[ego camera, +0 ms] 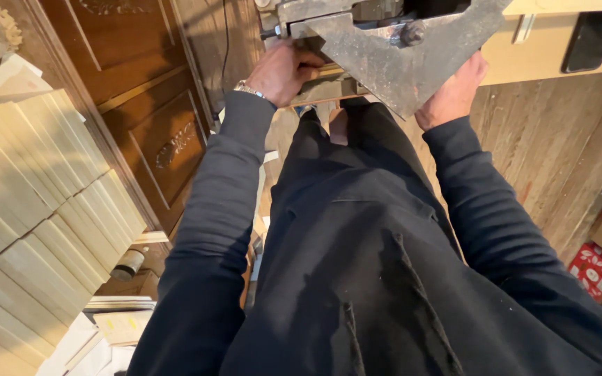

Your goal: Trimming wood frame molding to precise 45-degree angles using a manual miter trimmer.

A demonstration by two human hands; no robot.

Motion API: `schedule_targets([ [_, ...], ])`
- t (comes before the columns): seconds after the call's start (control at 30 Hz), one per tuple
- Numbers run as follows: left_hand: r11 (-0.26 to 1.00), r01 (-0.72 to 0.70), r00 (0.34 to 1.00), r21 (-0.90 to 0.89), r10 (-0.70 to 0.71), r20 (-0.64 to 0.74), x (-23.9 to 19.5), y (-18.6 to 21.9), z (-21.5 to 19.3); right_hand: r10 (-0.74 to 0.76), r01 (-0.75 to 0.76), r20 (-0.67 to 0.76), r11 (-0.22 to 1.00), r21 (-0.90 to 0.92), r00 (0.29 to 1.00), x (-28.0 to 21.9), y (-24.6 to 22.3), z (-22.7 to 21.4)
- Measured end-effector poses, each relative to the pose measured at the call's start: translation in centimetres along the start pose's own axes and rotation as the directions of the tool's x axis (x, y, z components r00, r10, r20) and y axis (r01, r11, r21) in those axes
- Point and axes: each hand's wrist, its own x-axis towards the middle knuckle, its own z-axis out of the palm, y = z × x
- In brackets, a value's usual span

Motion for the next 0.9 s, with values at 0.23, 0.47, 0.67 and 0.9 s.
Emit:
schedule_targets([
  [0.23,0.998,0.005,0.999,-0.067,-0.003,0.034,0.2,-0.6,0.4,0.387,-0.368,-0.071,0.909,0.194,0.919,-1.3,1.9,3.3],
  [0.47,0.998,0.013,0.999,-0.064,-0.011,0.032,0.3,-0.6,0.7,0.562,-0.277,-0.209,0.656,0.702,0.8,-0.1,4.9,7.6],
  [0.67,0.998,-0.019,0.999,-0.064,0.021,0.033,0.5,-0.6,0.4,0.697,-0.211,-0.125,0.375,0.903,0.706,0.8,5.4,8.4],
  [0.9,0.998,-0.026,0.997,-0.065,0.03,0.07,0.7,-0.2,-0.3,0.797,-0.1,-0.089,0.184,0.978,0.598,-0.3,8.9,12.0],
])
